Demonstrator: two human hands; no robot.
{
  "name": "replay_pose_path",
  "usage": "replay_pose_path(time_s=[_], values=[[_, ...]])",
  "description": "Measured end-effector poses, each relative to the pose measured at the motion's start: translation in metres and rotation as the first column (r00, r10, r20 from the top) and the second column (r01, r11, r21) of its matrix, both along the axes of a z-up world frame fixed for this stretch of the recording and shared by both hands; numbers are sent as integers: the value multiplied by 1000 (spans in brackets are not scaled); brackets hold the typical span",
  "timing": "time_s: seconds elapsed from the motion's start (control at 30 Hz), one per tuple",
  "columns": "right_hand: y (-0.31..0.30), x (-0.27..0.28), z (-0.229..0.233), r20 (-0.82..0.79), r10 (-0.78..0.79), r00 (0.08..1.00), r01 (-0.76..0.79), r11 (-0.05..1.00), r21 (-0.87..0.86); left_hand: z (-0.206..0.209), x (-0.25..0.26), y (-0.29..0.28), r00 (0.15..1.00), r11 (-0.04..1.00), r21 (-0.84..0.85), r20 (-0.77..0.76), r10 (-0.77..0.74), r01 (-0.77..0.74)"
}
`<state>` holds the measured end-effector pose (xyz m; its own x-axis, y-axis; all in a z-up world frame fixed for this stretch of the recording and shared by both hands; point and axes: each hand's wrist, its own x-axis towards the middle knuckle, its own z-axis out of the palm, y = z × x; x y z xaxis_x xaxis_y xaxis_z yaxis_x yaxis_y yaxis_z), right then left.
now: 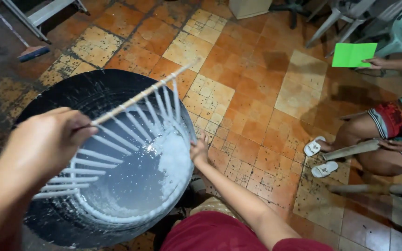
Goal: Dipping racks of candle wicks into molten wax and hanging them on a frame to dry and build up layers.
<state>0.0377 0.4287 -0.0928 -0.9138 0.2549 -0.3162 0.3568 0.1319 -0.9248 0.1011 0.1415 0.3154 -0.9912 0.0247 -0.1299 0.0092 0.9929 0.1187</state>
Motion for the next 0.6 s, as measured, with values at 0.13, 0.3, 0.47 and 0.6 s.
replay_pose_path(time_s=[0.13, 0.3, 0.47, 0.6], values=[[-1, 30, 7, -75, 105, 992, -81, 961, 265, 9, 10, 14, 987, 991, 134, 159, 1, -23], [18, 24, -82, -142, -73, 987, 71, 997, -20, -10, 15, 5, 985, 975, 214, 140, -97, 65], [-14, 32, -37, -76, -179, 981, 173, 982, -75, -25, 20, -3, 967, 958, 135, -15, -254, 253], [0, 25, -49, -117, -127, 985, 154, 951, 267, -20, 24, -4, 952, 942, 145, -11, -305, 303]])
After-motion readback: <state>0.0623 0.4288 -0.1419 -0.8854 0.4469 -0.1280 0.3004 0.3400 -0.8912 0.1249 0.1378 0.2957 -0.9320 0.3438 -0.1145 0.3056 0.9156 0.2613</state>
